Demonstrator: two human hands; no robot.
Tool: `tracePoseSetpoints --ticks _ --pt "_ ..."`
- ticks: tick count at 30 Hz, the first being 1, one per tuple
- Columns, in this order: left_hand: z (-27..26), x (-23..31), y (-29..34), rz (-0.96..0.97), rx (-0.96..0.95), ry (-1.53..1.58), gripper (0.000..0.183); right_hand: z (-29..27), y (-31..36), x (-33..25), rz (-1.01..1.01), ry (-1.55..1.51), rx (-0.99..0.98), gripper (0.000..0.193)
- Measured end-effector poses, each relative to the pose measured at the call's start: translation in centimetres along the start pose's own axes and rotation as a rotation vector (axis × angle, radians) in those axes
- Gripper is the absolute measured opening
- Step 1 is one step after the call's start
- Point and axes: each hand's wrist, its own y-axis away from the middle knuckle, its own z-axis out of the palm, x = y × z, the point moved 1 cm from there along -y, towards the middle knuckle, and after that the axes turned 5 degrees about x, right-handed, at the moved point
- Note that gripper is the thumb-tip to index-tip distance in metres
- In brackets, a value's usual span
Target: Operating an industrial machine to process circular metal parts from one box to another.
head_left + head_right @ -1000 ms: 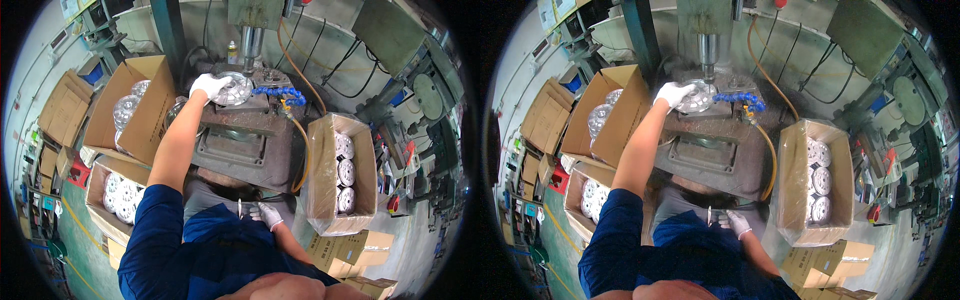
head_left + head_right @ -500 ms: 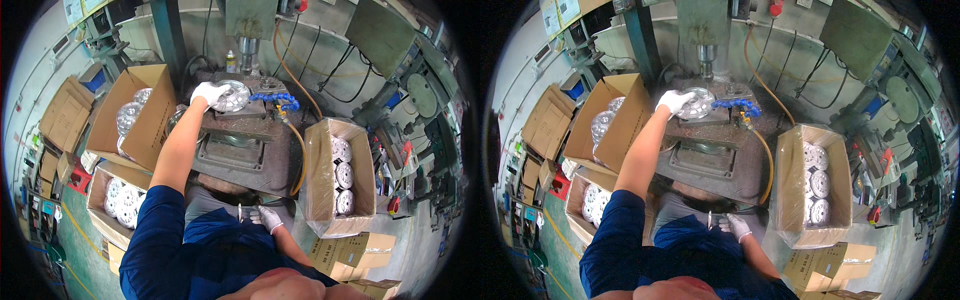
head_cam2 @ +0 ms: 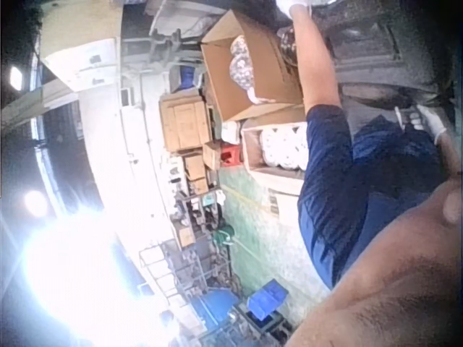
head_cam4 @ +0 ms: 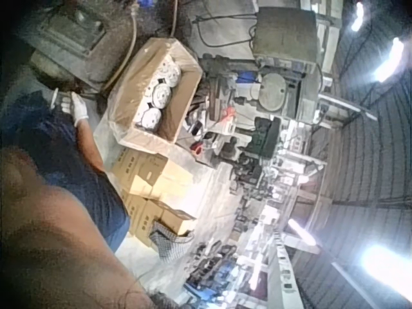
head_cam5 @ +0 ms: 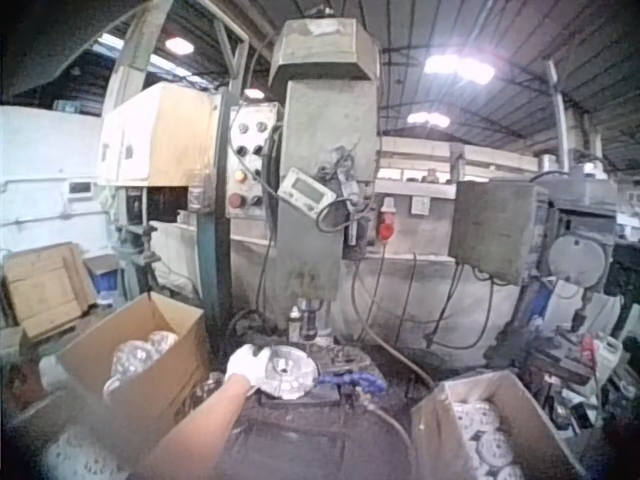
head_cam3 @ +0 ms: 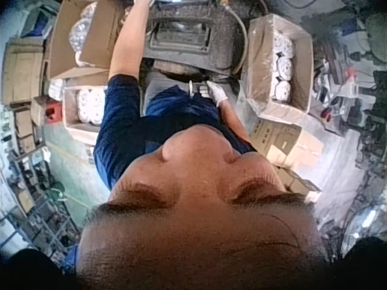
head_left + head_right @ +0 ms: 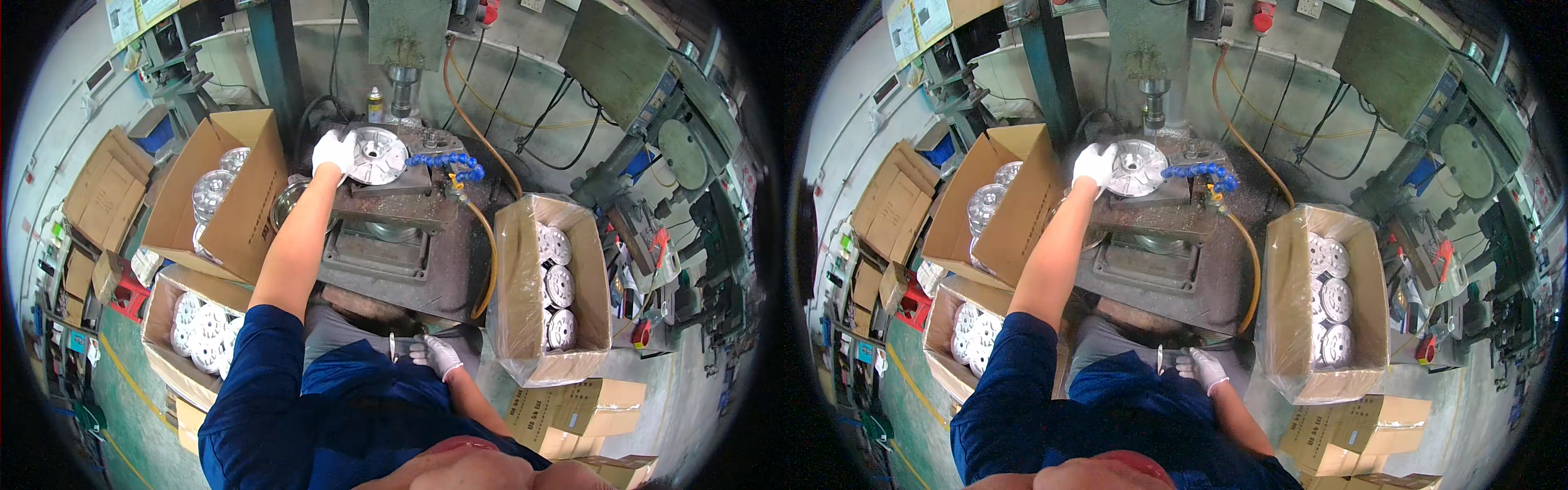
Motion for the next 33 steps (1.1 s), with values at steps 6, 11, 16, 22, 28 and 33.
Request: tracePoseSetpoints --ticks 6,11,16,22,28,33 --pt "-1.7 -2.3 0.0 -0.07 -0.024 0.062 0.05 0.3 0.3 -0.2 0.04 -0.004 0.003 0.038" --pt "-7.9 -3.5 5.2 -0.015 0.093 0.384 0.039 -0.1 0.3 0.1 0.001 -0.011 0.031 0.039" --pt "-11.7 -6.3 10.6 -0.048 0.153 0.455 0.037 0.4 0.5 -0.5 -0.004 0.055 -0.024 0.036" --pt "-10.0 -7.4 14.4 -0.323 -0.197 0.817 0.034 7.8 7.5 -5.0 -0.976 0.908 0.289 0.044" --pt "-6.5 -7.5 26.9 -0.899 -1.074 1.395 0.027 15.1 15.5 -14.8 -1.392 1.247 -0.025 0.042" --pt "-3.5 -6.2 30.8 -0.832 -1.305 1.013 0.045 12.2 14.1 -13.8 -1.423 1.448 -0.038 0.022"
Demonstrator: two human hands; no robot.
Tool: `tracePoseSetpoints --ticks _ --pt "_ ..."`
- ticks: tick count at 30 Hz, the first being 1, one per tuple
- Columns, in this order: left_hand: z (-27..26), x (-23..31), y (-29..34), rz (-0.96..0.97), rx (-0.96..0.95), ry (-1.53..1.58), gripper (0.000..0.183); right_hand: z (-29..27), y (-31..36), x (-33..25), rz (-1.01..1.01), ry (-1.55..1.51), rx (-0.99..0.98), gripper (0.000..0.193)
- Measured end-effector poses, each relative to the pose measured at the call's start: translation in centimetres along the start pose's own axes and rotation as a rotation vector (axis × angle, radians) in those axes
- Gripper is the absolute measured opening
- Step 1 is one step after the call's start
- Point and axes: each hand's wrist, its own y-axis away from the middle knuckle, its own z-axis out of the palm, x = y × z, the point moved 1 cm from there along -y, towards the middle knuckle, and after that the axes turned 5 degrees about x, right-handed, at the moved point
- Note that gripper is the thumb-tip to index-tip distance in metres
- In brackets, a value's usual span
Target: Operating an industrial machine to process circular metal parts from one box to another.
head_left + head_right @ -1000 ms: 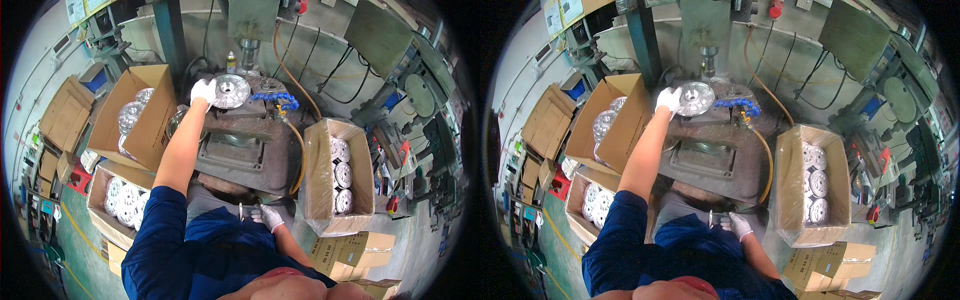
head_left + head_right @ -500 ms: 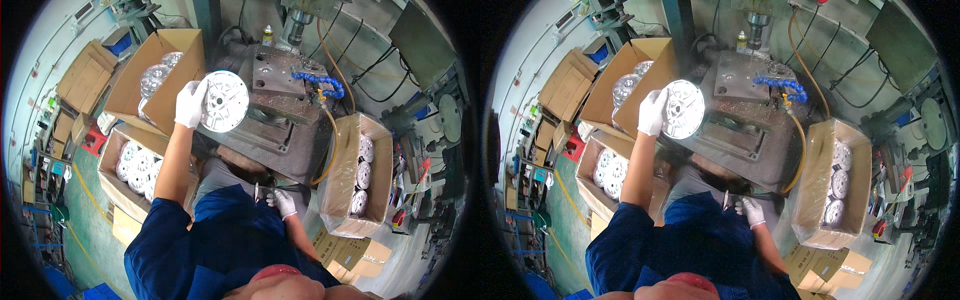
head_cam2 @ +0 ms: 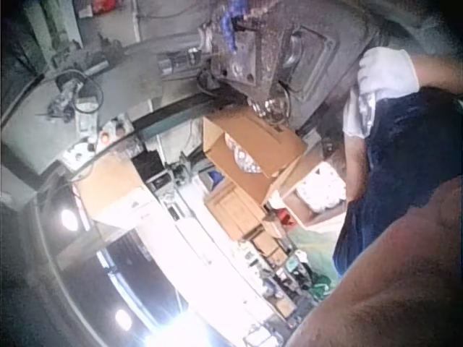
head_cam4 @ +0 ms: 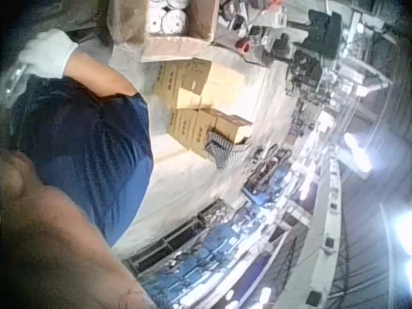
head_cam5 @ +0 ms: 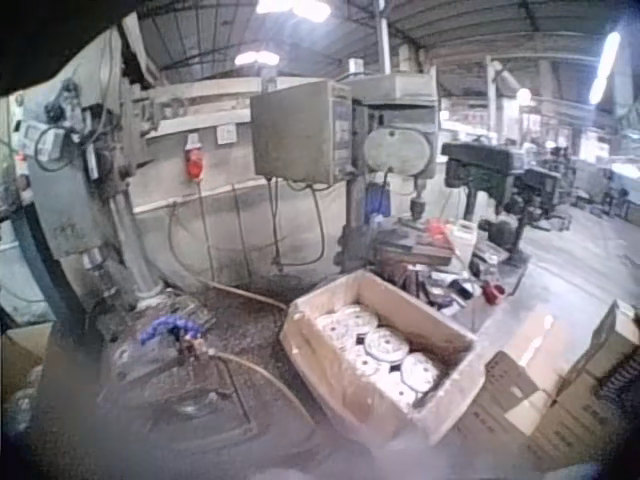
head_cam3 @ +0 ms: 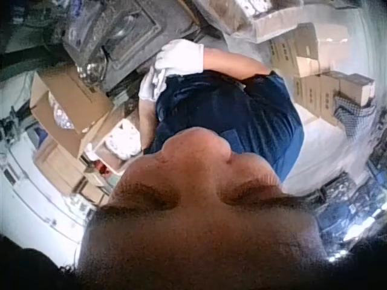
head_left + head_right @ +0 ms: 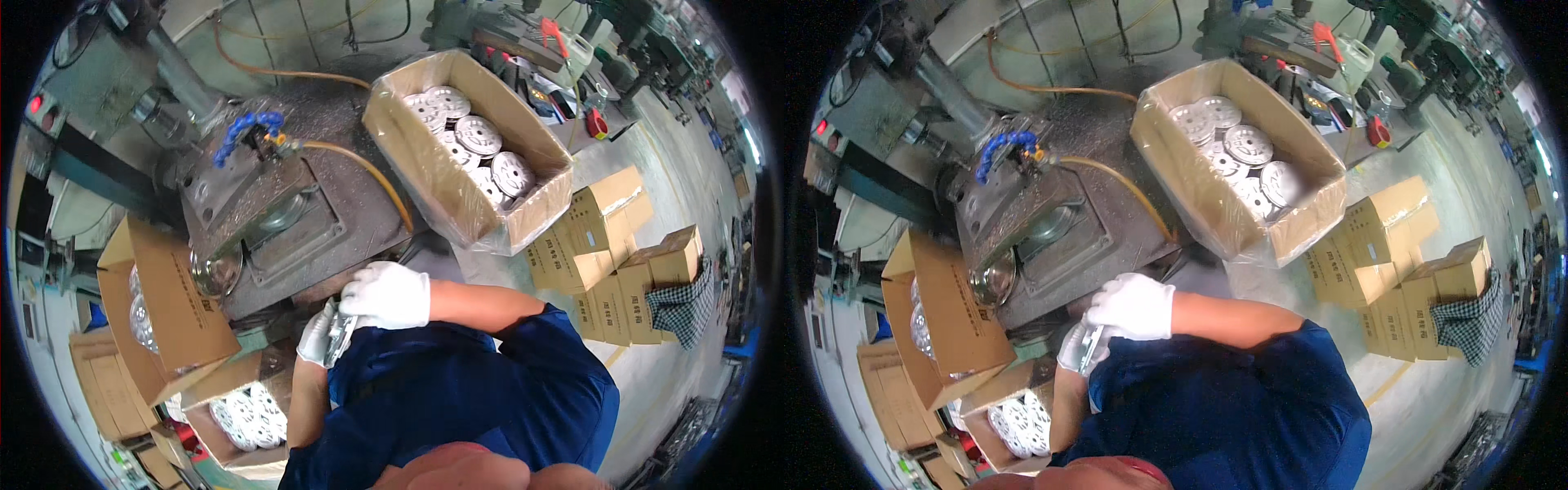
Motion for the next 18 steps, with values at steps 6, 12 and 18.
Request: tracePoseSetpoints --ticks 6,12,18 --pt "-3.2 1.6 0.5 0.047 0.167 -0.211 0.065 -15.2 4.8 5.6 0.849 -0.317 0.348 0.049" --pt "-8.6 0.1 0.1 0.069 0.296 0.053 0.052 -20.1 14.6 25.2 1.097 -0.108 0.934 0.044" --pt "-7.1 -0.5 -0.1 0.077 0.309 -0.09 0.053 -12.9 18.0 34.7 1.502 -0.297 0.589 0.044"
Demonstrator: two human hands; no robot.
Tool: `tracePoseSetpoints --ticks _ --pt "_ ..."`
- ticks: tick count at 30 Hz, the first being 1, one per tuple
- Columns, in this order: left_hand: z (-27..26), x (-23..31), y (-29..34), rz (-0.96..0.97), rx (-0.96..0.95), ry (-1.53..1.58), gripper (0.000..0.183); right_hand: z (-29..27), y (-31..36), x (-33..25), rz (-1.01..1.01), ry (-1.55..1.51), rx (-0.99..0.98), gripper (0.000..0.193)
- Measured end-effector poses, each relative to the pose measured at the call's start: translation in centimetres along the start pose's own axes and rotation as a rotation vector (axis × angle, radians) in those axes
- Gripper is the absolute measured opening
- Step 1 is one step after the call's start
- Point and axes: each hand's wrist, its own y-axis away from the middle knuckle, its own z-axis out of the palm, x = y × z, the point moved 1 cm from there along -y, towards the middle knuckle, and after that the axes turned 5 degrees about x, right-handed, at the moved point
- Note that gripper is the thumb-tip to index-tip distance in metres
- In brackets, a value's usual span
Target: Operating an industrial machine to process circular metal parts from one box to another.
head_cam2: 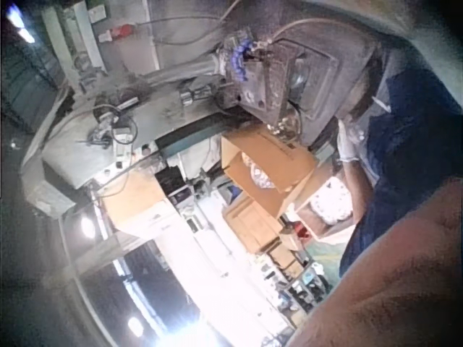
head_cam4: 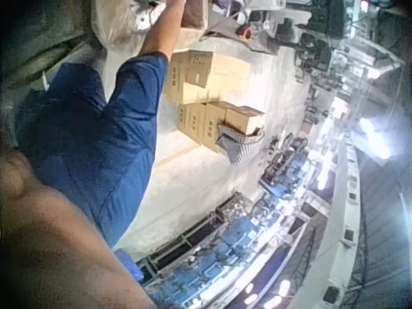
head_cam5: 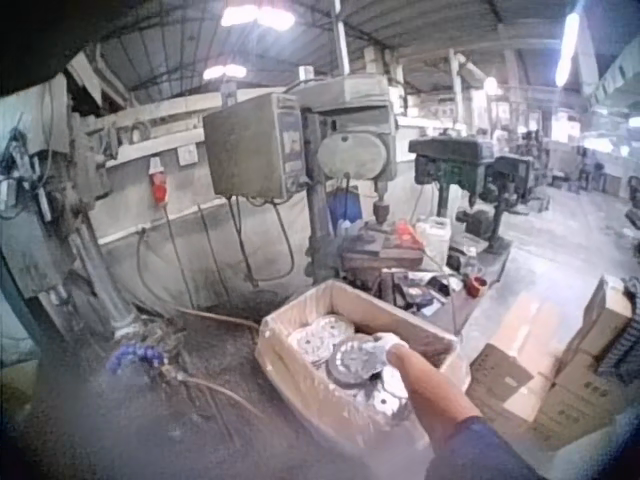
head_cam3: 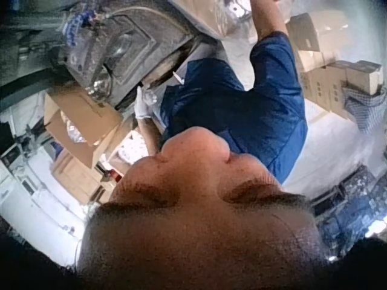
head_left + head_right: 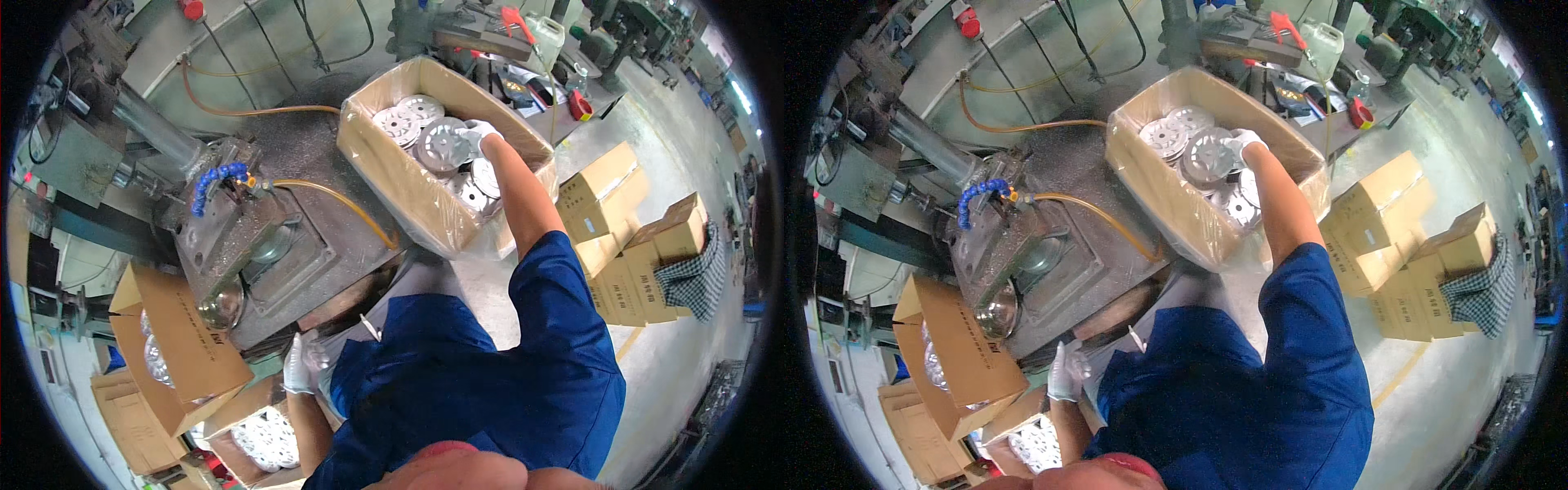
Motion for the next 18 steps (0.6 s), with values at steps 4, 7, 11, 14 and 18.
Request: tracePoseSetpoints --ticks 4,7,11,14,18 --pt "0.1 0.5 0.7 0.0 0.026 -0.018 0.054 3.3 0.1 0.5 0.03 0.06 -0.165 0.044" --pt "-0.4 0.6 1.0 0.018 0.052 -0.041 0.056 4.1 1.4 -0.7 -0.159 0.785 0.176 0.048" --pt "-0.5 0.5 0.9 0.018 0.141 -0.067 0.057 4.8 -0.1 0.7 -0.203 0.745 0.173 0.042" --pt "-0.6 0.5 0.5 0.029 0.115 -0.061 0.056 4.4 1.3 0.1 -0.333 0.649 0.28 0.038" --pt "-0.9 1.4 0.2 0.047 0.111 -0.073 0.054 4.3 1.5 0.4 -0.2 0.723 0.249 0.039"
